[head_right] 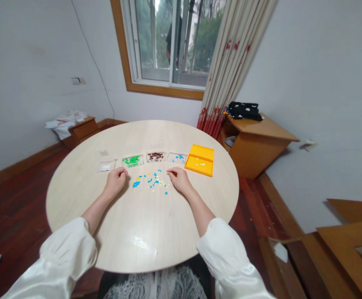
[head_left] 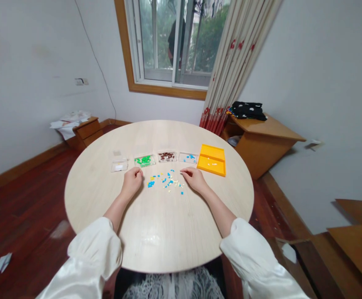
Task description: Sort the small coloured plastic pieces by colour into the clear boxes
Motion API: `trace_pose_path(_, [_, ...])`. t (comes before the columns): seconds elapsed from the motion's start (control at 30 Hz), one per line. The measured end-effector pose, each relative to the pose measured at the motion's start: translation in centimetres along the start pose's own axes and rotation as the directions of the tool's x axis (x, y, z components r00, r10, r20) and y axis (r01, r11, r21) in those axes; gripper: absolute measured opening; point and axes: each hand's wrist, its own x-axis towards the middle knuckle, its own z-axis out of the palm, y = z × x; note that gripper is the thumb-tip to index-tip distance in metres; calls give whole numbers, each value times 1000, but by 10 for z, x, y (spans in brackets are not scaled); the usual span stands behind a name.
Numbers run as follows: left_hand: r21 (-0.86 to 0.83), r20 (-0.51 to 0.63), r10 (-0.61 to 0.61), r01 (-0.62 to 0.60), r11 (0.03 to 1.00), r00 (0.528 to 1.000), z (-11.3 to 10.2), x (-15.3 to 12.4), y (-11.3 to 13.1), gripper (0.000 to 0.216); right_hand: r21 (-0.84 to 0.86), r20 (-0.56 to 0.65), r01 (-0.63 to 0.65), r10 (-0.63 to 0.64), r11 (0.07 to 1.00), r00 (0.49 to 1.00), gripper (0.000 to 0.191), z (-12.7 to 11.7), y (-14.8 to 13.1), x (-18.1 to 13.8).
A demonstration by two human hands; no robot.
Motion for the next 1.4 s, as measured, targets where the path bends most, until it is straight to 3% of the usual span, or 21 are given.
trace_pose_path(0.1, [-2, 17, -43, 44, 999, 999, 1, -2, 0, 16, -33, -6, 23, -23, 999, 1000, 18, 5, -1, 5])
trace_pose_path(0.3, [-8, -96, -173, 173, 985, 980, 2, -1, 5, 18, -68, 115, 166, -157, 984, 981, 28, 23, -3, 19])
trace_pose_path(0.63, [-50, -156, -220, 214, 976, 963, 21, 15, 6, 18, -173, 160, 190, -162, 966, 974, 10, 32, -9, 28])
trace_pose_path(0.77, [-64, -137, -201, 194, 979, 970, 29, 24, 6, 18, -66, 110, 133, -125, 989, 986, 11, 30, -11, 26])
trace_pose_path(0.83, [-67, -123, -187, 180, 981, 975, 29, 24, 6, 18, 155, 42, 12, -19, 988, 999, 9, 28, -11, 28])
trace_pose_path(0.87, [-69, -115, -179, 171, 983, 977, 28, 24, 5, 18, 320, 15, -74, 73, 944, 997, 7, 26, -10, 30])
trace_pose_path(0.93, [-71, -101, -162, 155, 985, 982, 26, 23, 5, 17, 614, 6, -205, 255, 762, 967, 5, 21, -8, 35])
trace_pose_path(1.0, [-74, -93, -155, 149, 986, 984, 24, 22, 5, 17, 758, 20, -240, 346, 606, 938, 11, 15, -6, 40])
trace_pose_path(1.1, [-90, -101, -158, 149, 985, 982, 23, 21, 5, 17, 821, 21, -225, 366, 524, 930, 14, 6, -8, 43])
trace_pose_path(1.27, [-126, -99, -192, 179, 976, 976, 22, 21, 8, 16, 963, 213, -264, 448, 54, 868, 13, -2, -18, 38])
trace_pose_path(1.4, [-135, -111, -198, 183, 974, 974, 20, 20, 11, 16, 953, 282, -302, 478, -36, 832, 14, -4, -24, 36])
